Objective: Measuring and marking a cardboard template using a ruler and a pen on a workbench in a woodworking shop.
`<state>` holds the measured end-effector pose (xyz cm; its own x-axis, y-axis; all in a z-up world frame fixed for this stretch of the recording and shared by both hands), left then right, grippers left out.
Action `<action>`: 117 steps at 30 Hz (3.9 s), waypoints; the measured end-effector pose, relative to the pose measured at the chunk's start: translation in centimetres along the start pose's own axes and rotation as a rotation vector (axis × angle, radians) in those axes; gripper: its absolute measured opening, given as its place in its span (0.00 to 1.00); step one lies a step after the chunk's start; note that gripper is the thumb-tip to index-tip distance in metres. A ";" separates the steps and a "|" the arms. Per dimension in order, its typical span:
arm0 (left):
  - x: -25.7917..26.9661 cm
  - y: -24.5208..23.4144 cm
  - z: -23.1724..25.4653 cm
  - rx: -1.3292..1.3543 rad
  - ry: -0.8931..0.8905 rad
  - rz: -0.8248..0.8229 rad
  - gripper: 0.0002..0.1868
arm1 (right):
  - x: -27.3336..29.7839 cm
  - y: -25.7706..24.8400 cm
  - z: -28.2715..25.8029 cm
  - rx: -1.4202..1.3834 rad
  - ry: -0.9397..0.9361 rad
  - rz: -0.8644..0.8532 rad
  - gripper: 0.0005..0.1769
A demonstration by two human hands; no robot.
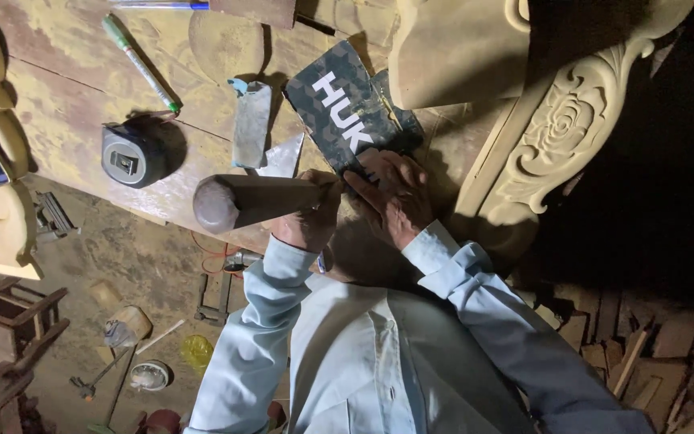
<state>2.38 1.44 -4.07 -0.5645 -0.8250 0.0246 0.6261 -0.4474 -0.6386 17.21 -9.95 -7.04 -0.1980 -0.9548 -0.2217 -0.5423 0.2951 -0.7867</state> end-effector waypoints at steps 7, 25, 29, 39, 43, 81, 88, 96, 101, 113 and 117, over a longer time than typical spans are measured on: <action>-1.1 -0.9 1.6 0.090 0.031 -0.004 0.02 | -0.2 -0.3 0.0 0.011 -0.003 0.024 0.22; -2.3 -1.3 2.6 0.227 0.227 -0.006 0.04 | -0.3 -0.3 0.0 0.012 -0.003 -0.019 0.24; -1.5 -0.5 0.9 0.183 0.156 0.000 0.04 | -0.2 -0.5 0.2 0.024 -0.024 -0.048 0.24; 0.1 -0.1 1.7 0.225 -0.024 0.084 0.02 | -0.3 -0.8 -0.2 0.035 -0.005 -0.085 0.25; 0.1 0.0 1.2 0.189 -0.038 0.049 0.02 | -1.1 -1.8 -0.5 0.018 -0.021 -0.098 0.24; 15.2 -6.4 -3.1 0.178 -0.378 0.361 0.06 | -0.9 -1.0 -2.5 0.244 0.318 -0.010 0.58; 10.5 -9.9 -7.7 -0.251 -0.199 0.605 0.05 | -1.8 -1.0 -4.4 0.255 0.387 -0.080 0.61; 7.3 -10.7 -10.6 -0.643 -0.253 0.693 0.20 | -2.6 -0.5 -5.4 0.074 0.608 -0.109 0.56; 9.5 -7.5 -4.3 -0.652 -0.024 0.613 0.17 | -1.7 0.2 -3.5 0.236 0.615 -0.297 0.57; 10.5 -4.0 -2.0 -0.378 0.157 0.498 0.18 | -0.7 0.5 0.7 -0.067 0.828 0.049 0.39; 7.7 0.9 1.0 0.137 -0.163 0.254 0.32 | -0.7 0.0 1.0 -0.122 0.891 0.012 0.33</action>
<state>-0.84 -5.67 -3.69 -0.2944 -0.9556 0.0070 0.8090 -0.2532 -0.5305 18.20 -9.30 -7.43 -0.7368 -0.5846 0.3396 -0.6089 0.3556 -0.7091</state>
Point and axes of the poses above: each hand's wrist, its own x-axis away from the middle knuckle, its own y-axis out of the palm, z = x × y, the point moved 2 cm from there along -x, towards the middle knuckle, and after that the axes turned 1 degree about z, right-handed, at the moved point
